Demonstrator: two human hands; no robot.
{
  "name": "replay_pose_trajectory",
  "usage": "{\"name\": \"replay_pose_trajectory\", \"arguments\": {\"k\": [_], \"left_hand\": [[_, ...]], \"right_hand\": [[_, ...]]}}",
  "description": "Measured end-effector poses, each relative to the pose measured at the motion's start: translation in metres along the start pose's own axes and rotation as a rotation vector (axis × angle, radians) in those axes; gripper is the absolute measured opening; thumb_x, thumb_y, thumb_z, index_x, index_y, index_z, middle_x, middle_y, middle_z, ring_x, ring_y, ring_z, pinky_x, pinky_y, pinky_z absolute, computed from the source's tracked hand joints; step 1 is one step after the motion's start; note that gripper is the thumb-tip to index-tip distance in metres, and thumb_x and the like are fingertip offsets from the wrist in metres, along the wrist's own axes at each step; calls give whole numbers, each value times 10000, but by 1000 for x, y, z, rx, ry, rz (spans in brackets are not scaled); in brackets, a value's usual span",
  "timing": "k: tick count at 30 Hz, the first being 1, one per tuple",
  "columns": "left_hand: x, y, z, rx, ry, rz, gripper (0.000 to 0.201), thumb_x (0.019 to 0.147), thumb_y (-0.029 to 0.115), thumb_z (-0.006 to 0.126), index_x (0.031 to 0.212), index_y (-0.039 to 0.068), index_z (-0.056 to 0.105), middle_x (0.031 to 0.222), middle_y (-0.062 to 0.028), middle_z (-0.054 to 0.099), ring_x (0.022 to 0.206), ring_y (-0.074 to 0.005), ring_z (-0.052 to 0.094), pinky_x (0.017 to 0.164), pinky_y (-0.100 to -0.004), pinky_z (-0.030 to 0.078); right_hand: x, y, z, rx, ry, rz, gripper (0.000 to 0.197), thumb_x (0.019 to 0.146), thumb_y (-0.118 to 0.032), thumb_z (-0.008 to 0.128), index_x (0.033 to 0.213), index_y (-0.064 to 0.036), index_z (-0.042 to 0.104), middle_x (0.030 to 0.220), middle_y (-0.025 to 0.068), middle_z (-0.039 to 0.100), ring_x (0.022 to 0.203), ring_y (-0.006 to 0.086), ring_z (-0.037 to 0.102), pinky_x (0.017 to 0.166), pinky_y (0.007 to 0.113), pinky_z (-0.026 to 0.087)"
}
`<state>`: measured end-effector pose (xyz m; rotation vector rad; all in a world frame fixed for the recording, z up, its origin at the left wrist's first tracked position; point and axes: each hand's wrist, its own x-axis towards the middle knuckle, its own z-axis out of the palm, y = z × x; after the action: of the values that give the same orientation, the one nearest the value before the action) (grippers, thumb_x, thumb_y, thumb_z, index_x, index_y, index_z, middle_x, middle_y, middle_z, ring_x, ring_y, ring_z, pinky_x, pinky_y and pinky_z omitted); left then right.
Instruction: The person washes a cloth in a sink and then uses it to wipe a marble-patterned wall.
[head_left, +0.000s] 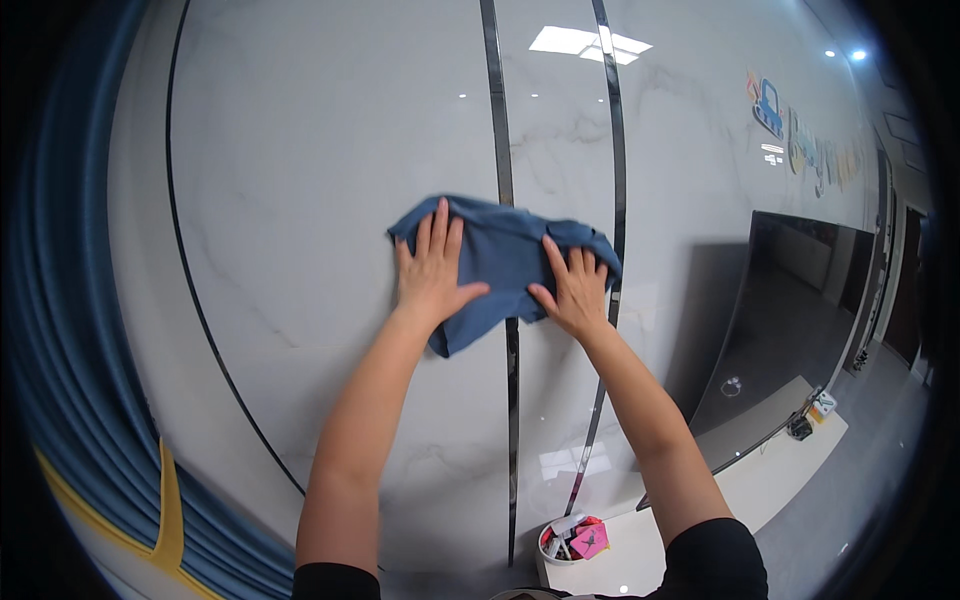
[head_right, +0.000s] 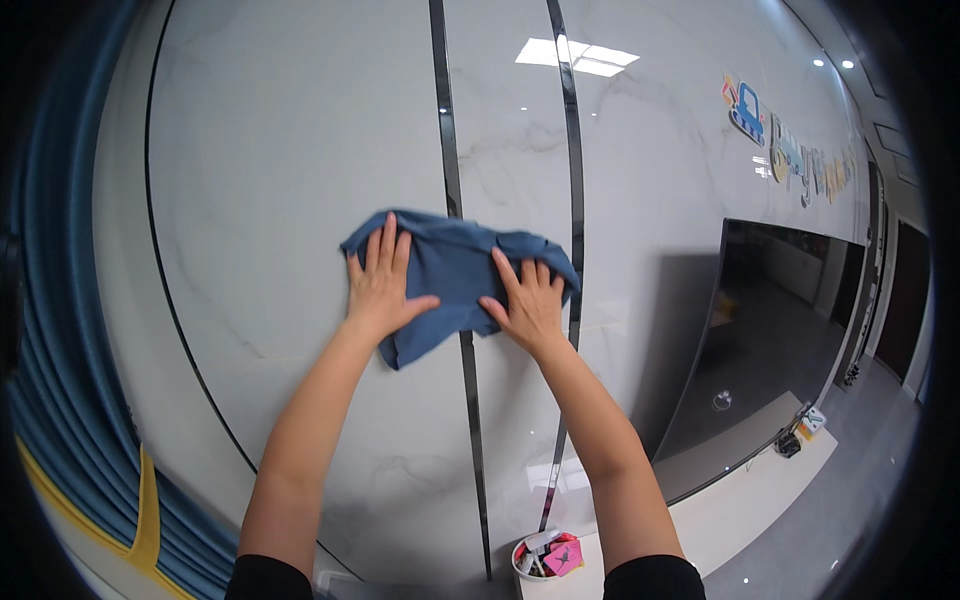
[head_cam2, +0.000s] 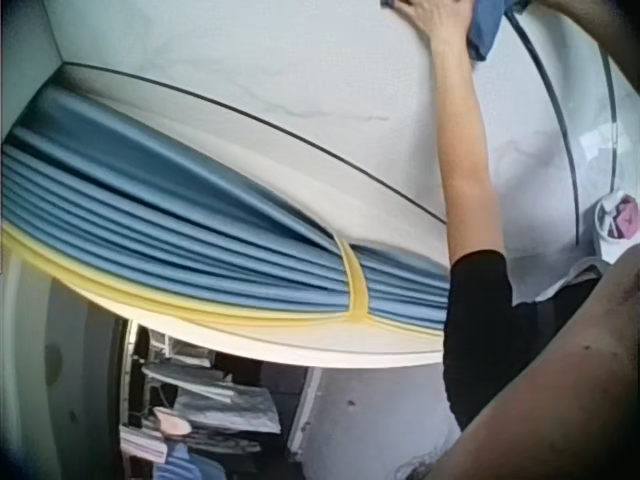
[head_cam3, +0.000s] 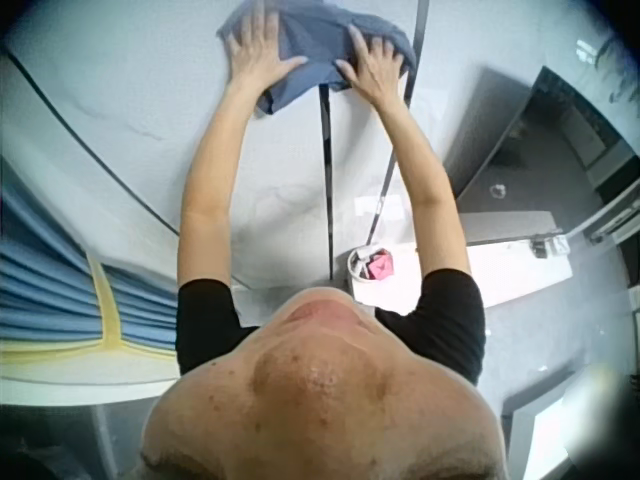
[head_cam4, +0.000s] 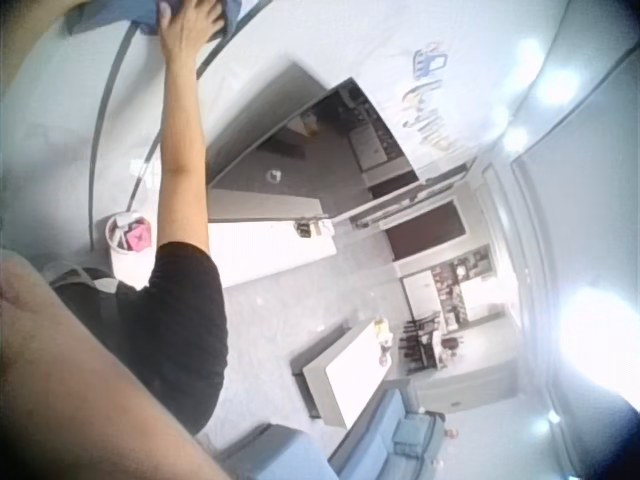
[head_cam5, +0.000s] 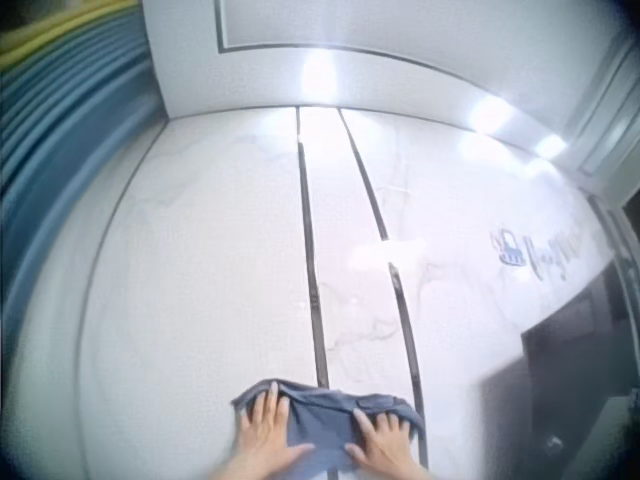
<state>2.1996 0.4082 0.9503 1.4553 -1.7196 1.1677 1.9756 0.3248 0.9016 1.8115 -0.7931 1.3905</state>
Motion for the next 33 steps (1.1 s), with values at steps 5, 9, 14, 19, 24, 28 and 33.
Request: {"name": "replay_pose_trajectory", "arguments": {"k": [5,9,14,19,24,28,33], "left_hand": [[-34,-4,13,74,7,6,938,734,507,706,1422,48,264,1547,-193,77,1395,-354,182,1013,-645,218],[-4,12,8,-101,92,-157,787,827,370,637,1422,19,260,1541,-226,62,1394,-383,174,1027,-655,160],[42,10,1,-158,161,-190,751,872,446,549,1433,30,271,1558,-182,57,1415,-375,132,1027,-677,130],[79,14,0,-53,209,-114,768,866,503,544,1444,75,274,1566,-138,72,1417,-329,152,1024,-679,151],[98,5,3,129,359,55,711,859,477,564,1415,87,351,1545,-134,174,1378,-306,240,1015,-593,255],[121,-14,9,157,511,113,656,862,487,556,1358,74,438,1508,-135,278,1349,-288,298,1020,-546,273],[149,-51,-2,143,606,194,556,904,491,486,1317,119,497,1491,-67,337,1331,-222,344,1045,-463,281]], "right_hand": [[-21,1,0,-28,-91,23,645,823,-417,610,1410,-243,408,1271,120,476,1177,307,424,954,512,282],[10,-6,3,86,28,79,635,820,-280,616,1404,-142,405,1270,164,461,1176,346,414,951,515,281],[70,6,3,327,187,224,589,854,-326,578,1383,-123,416,1297,117,466,1230,320,389,986,543,242],[108,37,20,257,314,312,482,932,-343,461,1371,-147,436,1318,75,468,1265,295,369,1028,584,167],[142,44,30,310,411,426,456,954,-375,419,1367,-184,441,1261,37,497,1226,291,395,991,598,207],[164,40,37,-98,364,341,535,913,-430,475,1394,-205,409,1253,64,500,1173,304,438,914,557,317],[192,34,42,-243,367,286,543,934,-479,402,1405,-208,403,1260,80,498,1167,302,448,913,560,333]]}}
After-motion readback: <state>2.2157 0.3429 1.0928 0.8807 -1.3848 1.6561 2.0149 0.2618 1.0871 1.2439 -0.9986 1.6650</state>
